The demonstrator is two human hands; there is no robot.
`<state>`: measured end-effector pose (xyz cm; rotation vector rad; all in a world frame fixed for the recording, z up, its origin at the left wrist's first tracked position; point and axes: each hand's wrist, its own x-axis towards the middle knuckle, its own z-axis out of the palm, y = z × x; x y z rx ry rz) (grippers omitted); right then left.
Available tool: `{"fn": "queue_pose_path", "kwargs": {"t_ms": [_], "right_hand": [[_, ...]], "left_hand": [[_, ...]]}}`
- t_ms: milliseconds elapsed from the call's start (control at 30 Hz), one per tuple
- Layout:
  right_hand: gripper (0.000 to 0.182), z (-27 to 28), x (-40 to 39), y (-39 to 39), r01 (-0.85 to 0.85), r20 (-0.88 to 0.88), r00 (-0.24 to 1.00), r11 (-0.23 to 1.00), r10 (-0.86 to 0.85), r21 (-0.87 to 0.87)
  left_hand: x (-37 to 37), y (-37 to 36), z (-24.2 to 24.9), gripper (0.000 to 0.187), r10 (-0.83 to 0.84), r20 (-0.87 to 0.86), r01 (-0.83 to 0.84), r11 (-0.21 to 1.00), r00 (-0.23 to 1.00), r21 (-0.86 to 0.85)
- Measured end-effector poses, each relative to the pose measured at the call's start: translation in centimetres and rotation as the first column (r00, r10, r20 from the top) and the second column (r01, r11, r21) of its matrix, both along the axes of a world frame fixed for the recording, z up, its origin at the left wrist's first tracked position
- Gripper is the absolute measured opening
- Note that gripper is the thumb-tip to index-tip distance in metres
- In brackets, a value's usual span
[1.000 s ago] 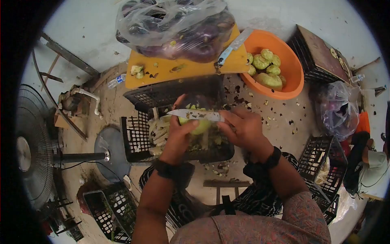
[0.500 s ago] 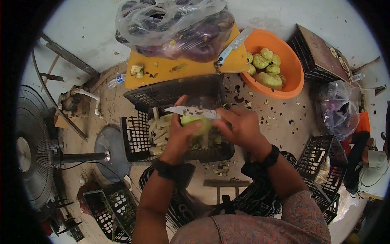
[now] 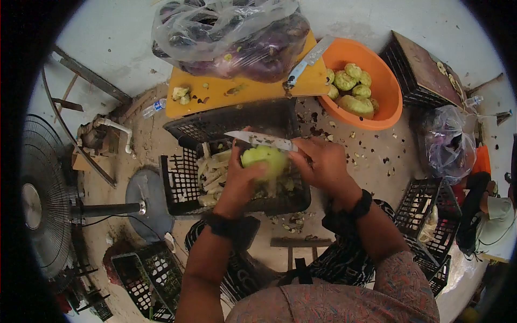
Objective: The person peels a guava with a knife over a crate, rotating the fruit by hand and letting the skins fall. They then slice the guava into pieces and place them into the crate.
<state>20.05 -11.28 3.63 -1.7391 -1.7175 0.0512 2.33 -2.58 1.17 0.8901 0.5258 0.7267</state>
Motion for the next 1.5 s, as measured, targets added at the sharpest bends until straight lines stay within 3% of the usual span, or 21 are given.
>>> {"fn": "queue_pose_path", "kwargs": {"t_ms": [67, 267, 600, 667, 767, 1300, 1367, 1500], "right_hand": [[0.018, -0.5, 0.0, -0.4, -0.023, 0.018, 1.0, 1.0, 0.023, 0.02], [0.021, -0.8, -0.5, -0.8, -0.045, -0.006, 0.999, 0.996, 0.046, 0.079], [0.019, -0.4, -0.7, -0.6, -0.041, 0.002, 0.999, 0.997, 0.041, 0.062], [0.019, -0.2, -0.8, -0.4, -0.041, -0.003, 0.999, 0.998, 0.041, 0.057], [0.022, -0.6, -0.6, -0.2, -0.043, 0.006, 0.999, 0.997, 0.043, 0.065], [0.019, -0.2, -0.5, -0.5, -0.017, 0.006, 1.0, 0.998, 0.017, 0.054], [0.02, -0.4, -0.1, -0.7, -0.018, -0.002, 1.0, 0.999, 0.018, 0.034], [0.023, -0.3, 0.2, -0.8, -0.032, 0.039, 0.999, 0.999, 0.03, 0.043]], "left_hand": [[-0.2, -0.1, 1.1, 0.079, 0.064, 0.038, -0.057, 0.986, 0.997, -0.156], [-0.9, 0.3, 0.0, 0.062, 0.101, 0.003, -0.1, 0.992, 0.995, -0.074], [-0.4, 0.1, 0.4, 0.067, 0.084, 0.011, -0.083, 0.994, 0.996, -0.068], [-0.4, 0.1, -0.3, 0.074, 0.01, 0.039, -0.006, 0.995, 0.999, -0.103], [-0.1, -0.5, 0.1, 0.075, 0.07, 0.048, -0.061, 0.983, 0.996, -0.174], [-0.5, 0.1, 0.3, 0.081, 0.031, 0.004, -0.031, 0.996, 1.0, -0.078], [-0.8, 0.6, -0.9, 0.082, 0.052, 0.077, -0.034, 0.975, 0.996, -0.219], [-0.5, 0.3, 0.0, 0.07, 0.115, -0.018, -0.115, 0.993, 0.993, -0.015]]}}
